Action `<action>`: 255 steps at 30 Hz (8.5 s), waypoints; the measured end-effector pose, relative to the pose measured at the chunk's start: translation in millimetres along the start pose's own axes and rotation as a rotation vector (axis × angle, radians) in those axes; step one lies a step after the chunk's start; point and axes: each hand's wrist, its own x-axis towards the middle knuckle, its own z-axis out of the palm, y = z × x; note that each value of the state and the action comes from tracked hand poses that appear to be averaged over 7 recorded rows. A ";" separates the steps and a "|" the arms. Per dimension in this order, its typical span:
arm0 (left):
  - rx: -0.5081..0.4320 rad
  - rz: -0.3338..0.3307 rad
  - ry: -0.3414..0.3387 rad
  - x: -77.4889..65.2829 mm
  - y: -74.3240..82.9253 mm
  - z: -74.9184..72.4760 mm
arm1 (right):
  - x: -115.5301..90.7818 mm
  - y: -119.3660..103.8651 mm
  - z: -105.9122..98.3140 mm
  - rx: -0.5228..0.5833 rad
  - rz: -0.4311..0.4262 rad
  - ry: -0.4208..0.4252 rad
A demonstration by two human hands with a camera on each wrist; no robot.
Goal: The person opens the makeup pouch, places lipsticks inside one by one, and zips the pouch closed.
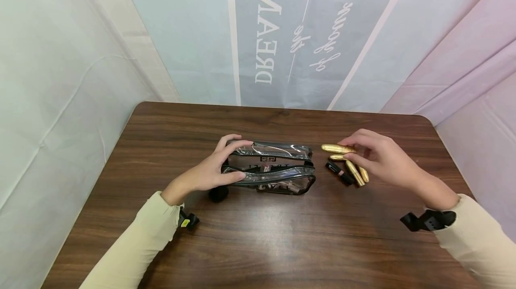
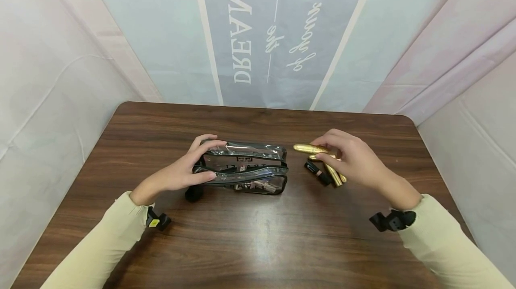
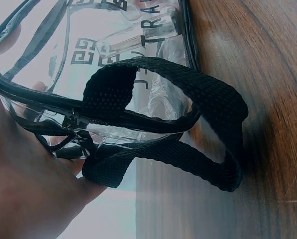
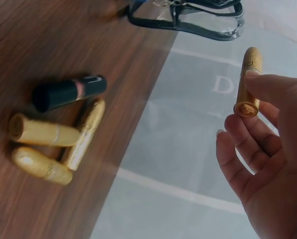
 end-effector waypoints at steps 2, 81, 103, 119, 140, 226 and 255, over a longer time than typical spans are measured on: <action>-0.002 0.002 -0.001 0.1 0.4 0.0 | 2.3 -2.1 0.8 0.017 -0.009 0.000; -0.018 0.036 0.004 0.9 0.5 -0.8 | 90.0 -93.8 92.2 -0.044 -0.157 -0.125; -0.032 0.027 -0.003 0.5 1.8 -1.6 | 88.7 -91.4 90.4 -0.004 -0.171 -0.131; -0.043 0.039 0.001 2.2 3.9 -2.6 | 75.0 -81.9 78.0 0.198 -0.265 -0.069; -0.036 0.039 0.005 0.9 0.4 -3.4 | 42.9 -68.4 58.8 0.246 -0.300 0.042; -0.027 0.017 0.007 -0.3 6.3 -2.2 | -62.4 60.7 32.8 -0.053 0.699 -0.238; -0.020 0.016 0.015 -1.5 4.2 1.6 | -75.3 77.7 28.9 -0.106 0.518 -0.242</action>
